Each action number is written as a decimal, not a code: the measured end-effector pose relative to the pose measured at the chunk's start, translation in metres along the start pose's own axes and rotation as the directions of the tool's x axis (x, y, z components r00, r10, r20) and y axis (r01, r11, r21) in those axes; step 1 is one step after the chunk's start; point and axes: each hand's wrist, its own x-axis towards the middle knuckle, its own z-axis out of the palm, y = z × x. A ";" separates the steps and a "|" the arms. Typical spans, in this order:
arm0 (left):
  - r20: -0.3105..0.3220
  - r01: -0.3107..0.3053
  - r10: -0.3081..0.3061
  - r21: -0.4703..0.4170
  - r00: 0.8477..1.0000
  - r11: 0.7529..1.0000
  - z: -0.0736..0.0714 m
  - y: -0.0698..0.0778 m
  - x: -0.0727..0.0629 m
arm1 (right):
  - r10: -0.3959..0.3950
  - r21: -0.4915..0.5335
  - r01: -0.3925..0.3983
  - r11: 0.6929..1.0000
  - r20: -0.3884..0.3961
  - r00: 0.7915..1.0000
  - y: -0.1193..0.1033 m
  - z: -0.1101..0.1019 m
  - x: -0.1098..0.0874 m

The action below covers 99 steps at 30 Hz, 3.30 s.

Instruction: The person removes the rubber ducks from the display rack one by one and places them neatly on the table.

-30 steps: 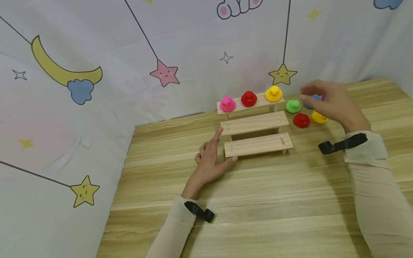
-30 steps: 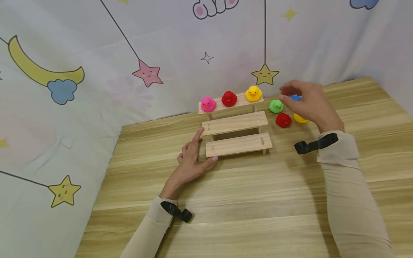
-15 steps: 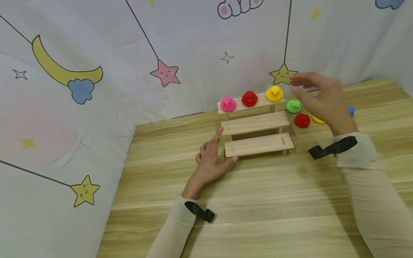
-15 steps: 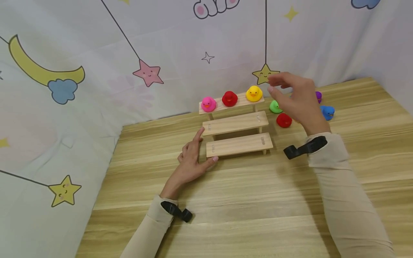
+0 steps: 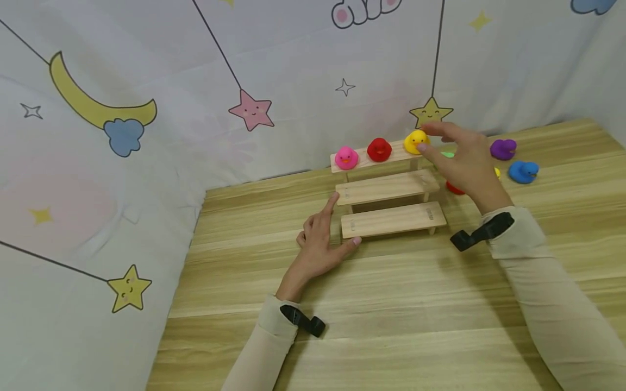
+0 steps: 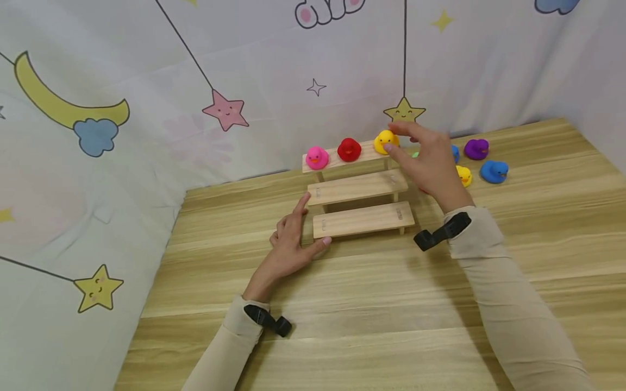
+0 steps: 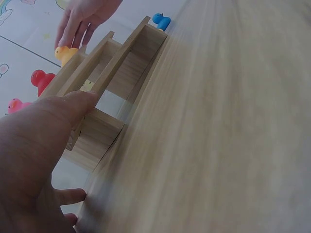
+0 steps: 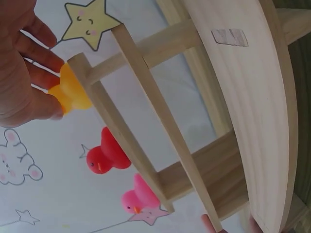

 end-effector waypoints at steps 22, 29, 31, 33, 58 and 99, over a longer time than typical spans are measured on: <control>-0.008 -0.001 0.001 -0.007 1.000 1.000 0.001 0.000 0.001 | 0.082 0.029 -0.082 0.996 -0.026 0.996 0.001 -0.003 -0.002; -0.007 0.002 -0.002 -0.007 1.000 1.000 0.000 -0.001 0.001 | 0.083 0.008 -0.083 0.997 -0.015 0.996 0.001 -0.012 -0.013; -0.006 0.004 -0.004 -0.006 1.000 1.000 0.000 0.000 0.001 | 0.077 0.004 -0.077 0.997 -0.011 0.997 0.002 -0.016 -0.017; -0.007 0.004 -0.004 -0.005 1.000 1.000 0.000 0.000 0.000 | 0.081 -0.004 -0.081 0.997 0.002 0.997 0.004 -0.019 -0.022; -0.003 -0.002 0.002 -0.009 1.000 1.000 0.001 0.001 0.000 | 0.002 -0.011 -0.002 1.000 -0.018 1.000 0.016 -0.058 -0.058; 0.004 0.004 -0.004 -0.009 1.000 1.000 0.002 0.000 0.001 | 0.336 -0.318 -0.196 0.928 0.483 0.808 0.062 -0.093 -0.049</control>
